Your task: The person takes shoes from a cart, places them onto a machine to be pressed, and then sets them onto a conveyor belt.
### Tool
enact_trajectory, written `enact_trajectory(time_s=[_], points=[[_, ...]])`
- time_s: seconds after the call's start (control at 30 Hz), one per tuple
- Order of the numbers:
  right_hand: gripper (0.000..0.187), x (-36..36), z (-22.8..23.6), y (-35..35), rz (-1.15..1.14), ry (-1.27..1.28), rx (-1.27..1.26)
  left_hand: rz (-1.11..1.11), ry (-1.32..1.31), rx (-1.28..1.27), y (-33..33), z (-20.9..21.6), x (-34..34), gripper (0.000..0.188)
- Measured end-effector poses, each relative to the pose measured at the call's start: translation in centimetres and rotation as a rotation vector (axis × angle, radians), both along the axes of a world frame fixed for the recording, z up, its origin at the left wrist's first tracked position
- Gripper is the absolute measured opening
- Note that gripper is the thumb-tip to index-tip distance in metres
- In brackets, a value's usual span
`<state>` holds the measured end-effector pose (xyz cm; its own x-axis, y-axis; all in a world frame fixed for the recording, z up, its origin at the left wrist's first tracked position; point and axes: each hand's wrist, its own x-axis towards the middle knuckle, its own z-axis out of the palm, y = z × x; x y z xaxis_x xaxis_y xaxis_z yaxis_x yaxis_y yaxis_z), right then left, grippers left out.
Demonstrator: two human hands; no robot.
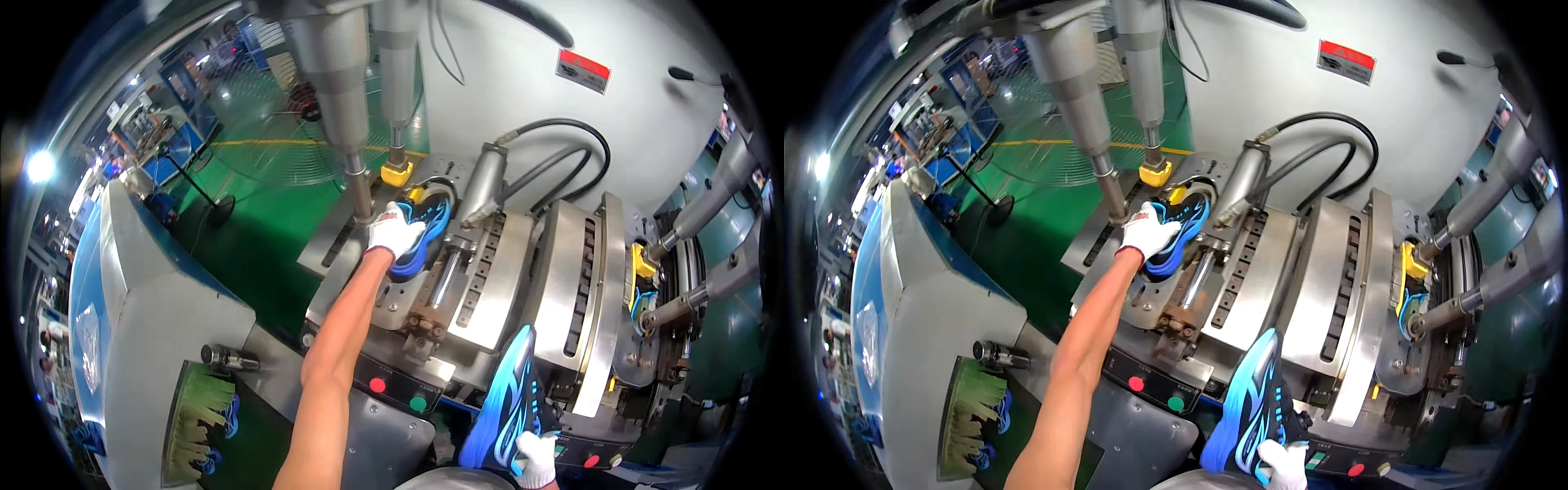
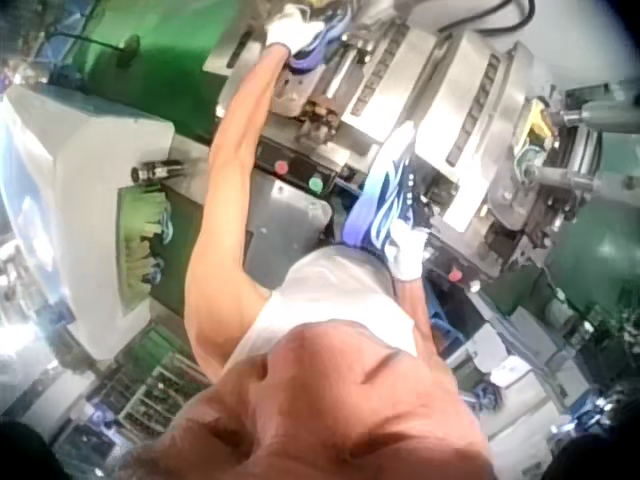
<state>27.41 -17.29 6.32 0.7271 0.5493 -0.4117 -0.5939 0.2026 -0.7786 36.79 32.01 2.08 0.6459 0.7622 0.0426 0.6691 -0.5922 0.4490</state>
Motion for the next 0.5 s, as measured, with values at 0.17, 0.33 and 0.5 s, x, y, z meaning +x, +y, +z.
enact_trajectory(time_s=[0.17, 0.33, 0.5], points=[[0.053, 0.5, 0.7, 5.5, -0.033, -0.037, 0.115, 0.064, -0.396, -0.049, -4.6, 5.5, -10.1, 0.076], [0.031, 2.7, 3.0, 21.8, 0.147, -0.095, 0.203, 0.269, -0.591, -0.189, -10.5, 8.7, -26.1, 0.066], [0.031, 10.1, -1.8, 38.2, 0.183, -0.071, 0.0, 0.488, -0.599, -0.276, -18.7, 2.4, -41.9, 0.071]])
